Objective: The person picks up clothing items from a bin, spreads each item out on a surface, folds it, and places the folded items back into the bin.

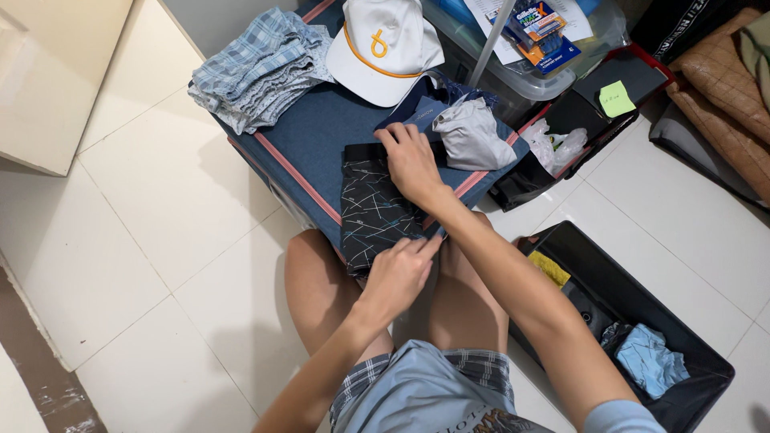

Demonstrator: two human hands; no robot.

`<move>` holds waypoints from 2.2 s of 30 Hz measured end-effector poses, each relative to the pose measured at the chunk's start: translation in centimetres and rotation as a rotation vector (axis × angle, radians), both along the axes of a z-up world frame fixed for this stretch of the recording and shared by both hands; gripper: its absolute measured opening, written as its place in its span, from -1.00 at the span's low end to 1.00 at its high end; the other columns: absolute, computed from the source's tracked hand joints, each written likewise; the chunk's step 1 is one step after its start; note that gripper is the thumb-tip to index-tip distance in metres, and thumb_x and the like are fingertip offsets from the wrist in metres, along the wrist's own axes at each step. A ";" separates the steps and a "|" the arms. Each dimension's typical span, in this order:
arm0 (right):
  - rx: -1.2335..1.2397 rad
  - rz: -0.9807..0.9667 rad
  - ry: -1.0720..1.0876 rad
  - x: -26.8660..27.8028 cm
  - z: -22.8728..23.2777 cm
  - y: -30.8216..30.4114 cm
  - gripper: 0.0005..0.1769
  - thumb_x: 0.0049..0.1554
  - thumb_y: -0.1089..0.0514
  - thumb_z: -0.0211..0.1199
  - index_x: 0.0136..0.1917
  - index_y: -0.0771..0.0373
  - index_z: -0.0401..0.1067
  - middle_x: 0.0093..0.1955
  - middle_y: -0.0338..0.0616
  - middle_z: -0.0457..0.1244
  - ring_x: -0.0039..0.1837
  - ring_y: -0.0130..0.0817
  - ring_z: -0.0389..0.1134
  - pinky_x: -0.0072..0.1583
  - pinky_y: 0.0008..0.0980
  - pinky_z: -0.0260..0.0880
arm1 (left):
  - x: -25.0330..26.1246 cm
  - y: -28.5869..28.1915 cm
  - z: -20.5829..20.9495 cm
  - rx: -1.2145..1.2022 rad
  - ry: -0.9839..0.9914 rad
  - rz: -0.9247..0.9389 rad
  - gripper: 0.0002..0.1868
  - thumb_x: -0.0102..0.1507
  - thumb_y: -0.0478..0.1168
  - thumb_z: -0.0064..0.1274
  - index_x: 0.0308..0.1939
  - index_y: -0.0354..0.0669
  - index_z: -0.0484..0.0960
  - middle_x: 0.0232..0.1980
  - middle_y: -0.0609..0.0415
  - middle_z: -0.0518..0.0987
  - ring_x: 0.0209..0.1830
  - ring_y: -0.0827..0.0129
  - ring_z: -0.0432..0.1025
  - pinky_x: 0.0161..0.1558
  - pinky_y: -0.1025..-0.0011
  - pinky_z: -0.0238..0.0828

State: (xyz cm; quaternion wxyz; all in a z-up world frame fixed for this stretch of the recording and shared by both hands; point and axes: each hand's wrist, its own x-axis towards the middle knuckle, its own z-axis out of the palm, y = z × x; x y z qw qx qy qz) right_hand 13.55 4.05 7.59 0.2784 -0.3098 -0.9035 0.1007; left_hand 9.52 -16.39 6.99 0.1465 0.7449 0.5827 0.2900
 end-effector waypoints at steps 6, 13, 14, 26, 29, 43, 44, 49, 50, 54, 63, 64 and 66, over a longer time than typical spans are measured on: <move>-0.081 0.267 0.009 2.1 -0.9 -3.1 -0.25 0.23 0.00 0.38 0.60 0.23 0.26 0.70 0.18 0.06 0.71 0.20 0.03 0.64 0.14 0.03 | -4.7 -2.9 2.7 0.096 -0.026 -0.025 -0.34 0.21 -0.09 0.44 0.38 0.03 0.60 0.33 0.06 0.62 0.37 0.13 0.45 0.34 0.13 0.43; -0.170 0.354 -0.348 2.7 -3.6 -3.6 -0.05 0.33 -0.41 0.09 0.79 0.05 -0.01 0.81 0.25 -0.19 0.81 0.19 -0.26 0.69 0.20 -0.29 | -8.8 -3.5 1.8 -0.108 0.142 0.030 0.17 -0.15 -0.17 0.55 0.57 -0.04 0.45 0.66 -0.15 0.23 0.65 -0.19 0.06 0.47 -0.20 -0.03; -0.173 0.355 -0.347 2.6 -3.9 -3.6 -0.05 0.33 -0.41 0.09 0.79 0.05 -0.01 0.81 0.25 -0.19 0.81 0.19 -0.26 0.69 0.20 -0.29 | -9.0 -3.7 1.0 -0.086 0.243 0.028 0.05 -0.07 -0.28 0.45 0.55 -0.02 0.47 0.64 -0.12 0.28 0.65 -0.10 0.09 0.50 -0.14 0.02; -0.437 0.427 -0.140 4.0 -2.5 -2.8 -0.18 0.27 -0.26 0.30 0.65 0.13 0.31 0.75 0.26 0.03 0.79 0.17 -0.09 0.70 0.24 -0.27 | -11.6 -3.3 0.7 -0.085 0.148 -0.060 -0.47 0.10 -0.39 0.27 0.17 -0.01 0.77 0.37 0.00 0.64 0.55 0.05 0.31 0.45 0.09 0.21; -0.470 0.431 0.010 5.1 -1.3 -3.6 -0.29 0.25 -0.17 0.38 0.54 0.19 0.41 0.64 0.24 0.20 0.70 0.22 0.12 0.64 0.16 0.02 | -11.6 -2.5 1.5 -0.026 0.035 -0.033 -0.68 0.20 -0.32 0.27 0.04 -0.07 0.80 0.21 0.03 0.74 0.44 0.10 0.45 0.42 0.13 0.30; -1.011 0.514 0.589 6.5 -5.9 -1.6 -0.12 0.24 0.03 0.54 0.63 0.37 0.18 0.45 -0.19 0.28 0.46 -0.34 0.27 0.51 -0.24 0.28 | -12.6 8.7 -3.1 0.013 -0.779 0.432 -0.76 0.45 -0.17 0.22 0.06 -0.31 0.72 -0.25 0.15 0.64 -0.28 0.57 0.43 -0.24 0.49 0.37; -1.010 0.514 0.589 6.0 -6.4 -1.1 -0.12 0.24 0.03 0.54 0.63 0.37 0.18 0.45 -0.19 0.28 0.46 -0.34 0.27 0.51 -0.24 0.28 | -12.9 9.8 -3.5 -0.004 -0.888 0.448 -0.76 0.46 -0.17 0.19 0.05 -0.30 0.72 -0.21 0.18 0.67 -0.23 0.60 0.47 -0.17 0.52 0.42; -0.798 -0.161 0.302 3.8 -6.5 0.2 -0.50 0.18 0.05 0.50 0.24 0.43 0.49 0.03 -0.05 0.50 0.03 -0.34 0.53 0.10 -0.30 0.53 | -13.4 12.6 -4.1 -0.074 -1.006 0.559 -0.63 0.46 -0.09 0.15 0.25 -0.23 0.65 -0.10 0.12 0.71 -0.14 0.55 0.53 -0.07 0.53 0.46; -0.798 -0.161 0.304 3.6 -6.3 0.1 -0.50 0.18 0.05 0.50 0.24 0.43 0.49 0.03 -0.05 0.50 0.03 -0.34 0.53 0.10 -0.30 0.53 | -13.2 12.8 -4.2 -0.042 -1.023 0.572 -0.45 0.40 -0.06 0.25 0.37 -0.23 0.47 0.00 0.04 0.69 -0.06 0.50 0.58 -0.01 0.53 0.52; -0.606 -0.291 0.297 3.4 -5.2 -0.7 -0.37 0.08 0.01 0.55 0.26 0.42 0.44 -0.06 0.09 0.46 -0.07 -0.18 0.52 0.03 -0.23 0.52 | -13.2 11.7 -5.0 0.153 -0.510 0.654 0.05 0.15 -0.08 0.61 0.54 -0.32 0.26 0.26 -0.26 0.57 0.12 0.13 0.53 0.04 0.37 0.55; -0.513 -0.216 0.250 4.5 -3.4 -2.7 -0.25 0.05 0.00 0.61 0.31 0.47 0.36 0.06 0.24 0.43 0.07 -0.02 0.51 0.12 -0.15 0.52 | -15.3 12.4 -5.6 -0.410 -1.169 0.403 -0.33 0.11 -0.35 0.44 0.30 -0.48 0.60 0.16 -0.18 0.76 0.08 0.25 0.68 0.10 0.43 0.66; -0.585 -0.222 0.239 4.8 -3.1 -3.0 -0.24 0.05 -0.01 0.59 0.32 0.45 0.35 0.05 0.20 0.43 0.03 -0.09 0.52 0.09 -0.19 0.53 | -15.1 12.1 -5.5 -0.419 -1.166 0.395 -0.33 0.11 -0.35 0.44 0.30 -0.48 0.60 0.16 -0.18 0.76 0.08 0.25 0.68 0.10 0.43 0.66; -0.661 -0.237 0.222 5.5 -2.7 -3.5 -0.24 0.04 -0.04 0.58 0.32 0.42 0.35 -0.01 0.16 0.43 -0.01 -0.12 0.50 0.06 -0.21 0.52 | -14.3 10.9 -5.0 -0.440 -1.091 0.415 -0.55 0.23 -0.38 0.37 0.20 -0.42 0.69 0.07 -0.08 0.76 0.04 0.33 0.63 0.09 0.47 0.57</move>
